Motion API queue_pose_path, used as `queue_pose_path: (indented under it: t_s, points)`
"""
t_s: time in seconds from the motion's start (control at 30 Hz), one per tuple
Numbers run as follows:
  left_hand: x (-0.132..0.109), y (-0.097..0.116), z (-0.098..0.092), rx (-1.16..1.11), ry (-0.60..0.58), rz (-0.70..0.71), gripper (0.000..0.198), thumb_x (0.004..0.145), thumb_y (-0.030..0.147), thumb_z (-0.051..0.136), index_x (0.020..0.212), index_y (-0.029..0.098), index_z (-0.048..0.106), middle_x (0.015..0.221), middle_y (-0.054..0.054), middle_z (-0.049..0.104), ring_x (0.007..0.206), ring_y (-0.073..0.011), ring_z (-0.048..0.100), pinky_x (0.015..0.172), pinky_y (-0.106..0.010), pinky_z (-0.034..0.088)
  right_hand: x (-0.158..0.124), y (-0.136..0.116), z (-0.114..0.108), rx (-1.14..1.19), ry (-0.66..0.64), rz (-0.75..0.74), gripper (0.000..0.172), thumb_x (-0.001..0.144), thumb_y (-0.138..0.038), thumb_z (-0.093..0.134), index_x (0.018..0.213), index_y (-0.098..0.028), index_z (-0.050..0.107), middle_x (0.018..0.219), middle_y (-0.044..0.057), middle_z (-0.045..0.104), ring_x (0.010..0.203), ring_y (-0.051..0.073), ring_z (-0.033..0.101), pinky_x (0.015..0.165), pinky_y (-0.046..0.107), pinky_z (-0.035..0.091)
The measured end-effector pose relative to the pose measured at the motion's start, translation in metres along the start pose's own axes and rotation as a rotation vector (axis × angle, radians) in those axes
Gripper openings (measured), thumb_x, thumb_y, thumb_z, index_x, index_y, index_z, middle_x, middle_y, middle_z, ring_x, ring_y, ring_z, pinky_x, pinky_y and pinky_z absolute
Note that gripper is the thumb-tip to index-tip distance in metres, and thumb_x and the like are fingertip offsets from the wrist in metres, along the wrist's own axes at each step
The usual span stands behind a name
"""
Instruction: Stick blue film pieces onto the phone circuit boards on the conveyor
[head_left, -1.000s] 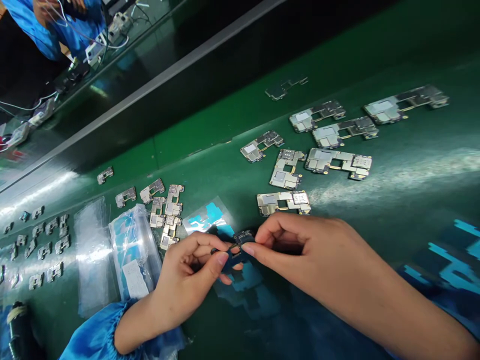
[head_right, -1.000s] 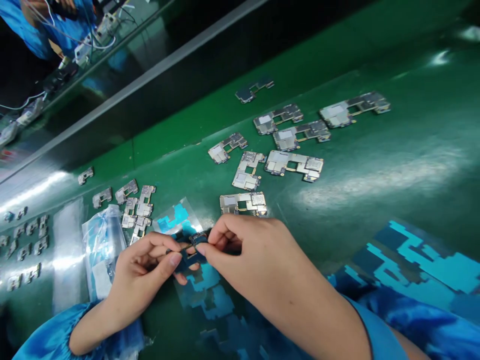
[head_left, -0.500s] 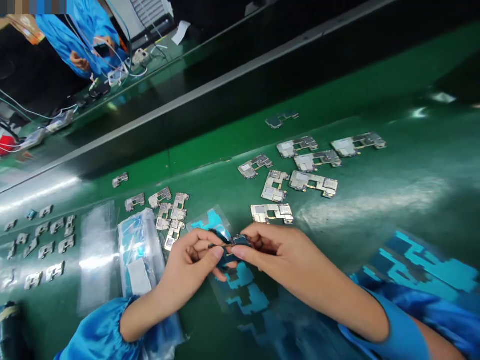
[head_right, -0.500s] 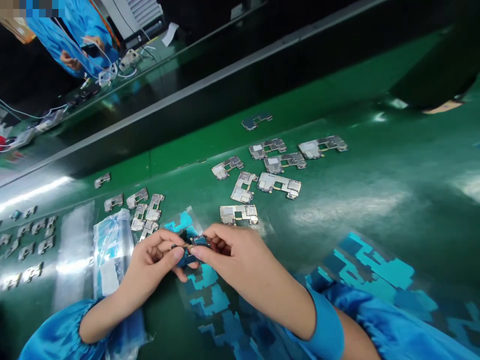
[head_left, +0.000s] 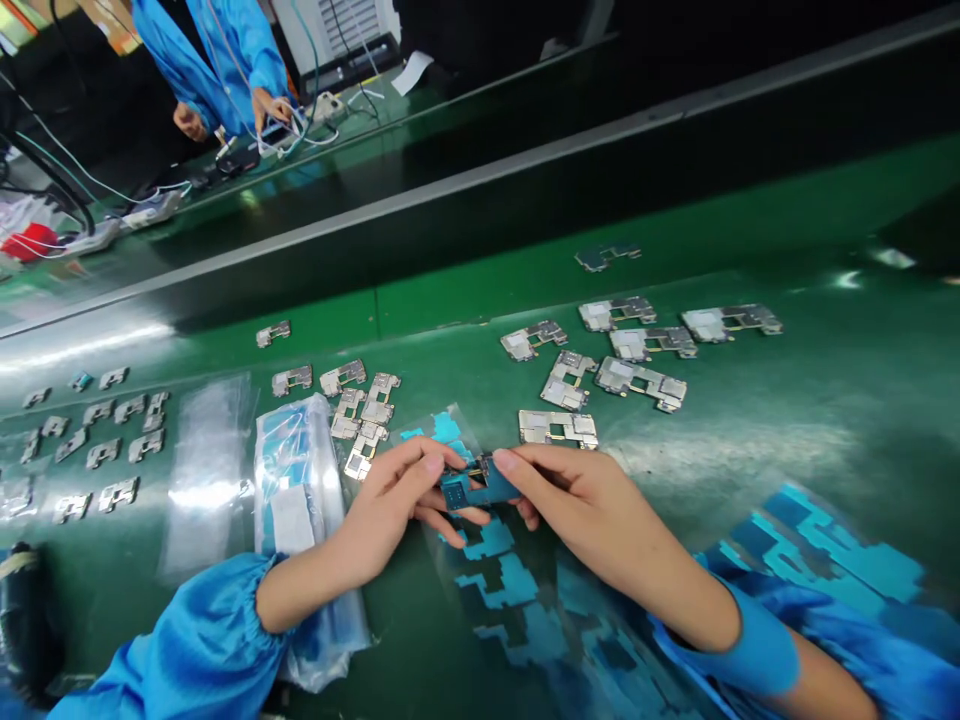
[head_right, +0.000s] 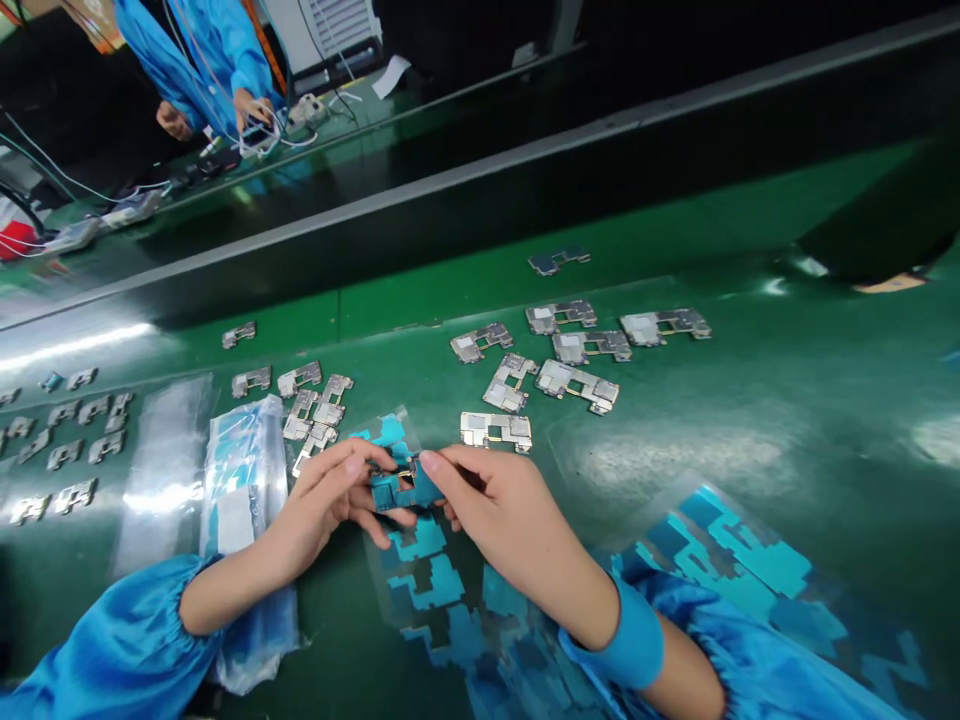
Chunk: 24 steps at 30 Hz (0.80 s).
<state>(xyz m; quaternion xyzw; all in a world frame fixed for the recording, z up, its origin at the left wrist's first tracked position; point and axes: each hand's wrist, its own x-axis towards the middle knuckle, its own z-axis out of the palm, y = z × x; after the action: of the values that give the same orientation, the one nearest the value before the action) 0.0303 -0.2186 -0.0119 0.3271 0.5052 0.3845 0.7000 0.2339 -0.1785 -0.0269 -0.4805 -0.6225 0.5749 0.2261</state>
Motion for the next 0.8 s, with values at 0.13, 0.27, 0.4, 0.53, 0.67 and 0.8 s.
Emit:
queue_pose_path:
  t_s: [0.13, 0.27, 0.4, 0.53, 0.67, 0.8]
  points:
    - [0.0, -0.004, -0.001, 0.042, -0.018, 0.007, 0.046, 0.088, 0.06, 0.073, 0.101, 0.016, 0.063, 0.073, -0.005, 0.073, 0.077, -0.0279, 0.081, 0.056, -0.025, 0.063, 0.0, -0.001, 0.001, -0.006, -0.007, -0.003, 0.051, 0.1, -0.055, 0.05, 0.062, -0.022, 0.056, 0.055, -0.002, 0.054, 0.054, 0.015, 0.05, 0.055, 0.03, 0.038]
    - [0.003, -0.008, 0.004, 0.077, 0.02, 0.002, 0.045, 0.08, 0.048, 0.087, 0.097, 0.017, 0.059, 0.066, -0.001, 0.071, 0.069, -0.0229, 0.079, 0.052, -0.021, 0.06, -0.002, 0.002, 0.004, 0.046, -0.048, 0.026, 0.047, 0.101, -0.058, 0.049, 0.074, -0.022, 0.063, 0.062, -0.002, 0.058, 0.06, 0.016, 0.055, 0.058, 0.029, 0.042]
    - [0.004, -0.007, 0.006, 0.078, 0.057, 0.019, 0.046, 0.076, 0.045, 0.089, 0.095, 0.017, 0.059, 0.066, -0.001, 0.072, 0.066, -0.0201, 0.078, 0.052, -0.02, 0.059, -0.001, 0.006, 0.007, 0.094, -0.11, 0.036, 0.03, 0.095, -0.052, 0.062, 0.095, -0.022, 0.065, 0.068, -0.004, 0.058, 0.062, 0.016, 0.057, 0.057, 0.028, 0.044]
    - [0.001, -0.006, 0.002, 0.032, 0.004, 0.056, 0.044, 0.085, 0.054, 0.08, 0.1, 0.015, 0.064, 0.068, -0.005, 0.073, 0.073, -0.0252, 0.08, 0.056, -0.025, 0.062, 0.002, 0.005, 0.005, 0.171, -0.147, 0.008, 0.029, 0.094, -0.048, 0.065, 0.086, -0.021, 0.059, 0.067, -0.004, 0.058, 0.062, 0.015, 0.057, 0.058, 0.028, 0.045]
    - [0.0, -0.008, -0.004, -0.071, -0.079, 0.106, 0.051, 0.091, 0.064, 0.066, 0.104, 0.015, 0.068, 0.076, -0.01, 0.076, 0.082, -0.0295, 0.081, 0.059, -0.029, 0.065, 0.002, -0.001, 0.002, 0.216, -0.144, -0.002, 0.028, 0.093, -0.048, 0.067, 0.086, -0.021, 0.061, 0.067, -0.003, 0.059, 0.061, 0.014, 0.058, 0.06, 0.029, 0.049]
    - [0.0, -0.012, -0.006, -0.108, -0.098, 0.136, 0.056, 0.091, 0.069, 0.062, 0.105, 0.016, 0.068, 0.083, -0.012, 0.079, 0.082, -0.0295, 0.081, 0.058, -0.03, 0.064, 0.001, -0.004, 0.002, 0.21, -0.145, 0.006, 0.029, 0.091, -0.048, 0.068, 0.086, -0.02, 0.063, 0.066, -0.003, 0.061, 0.061, 0.015, 0.059, 0.061, 0.03, 0.051]
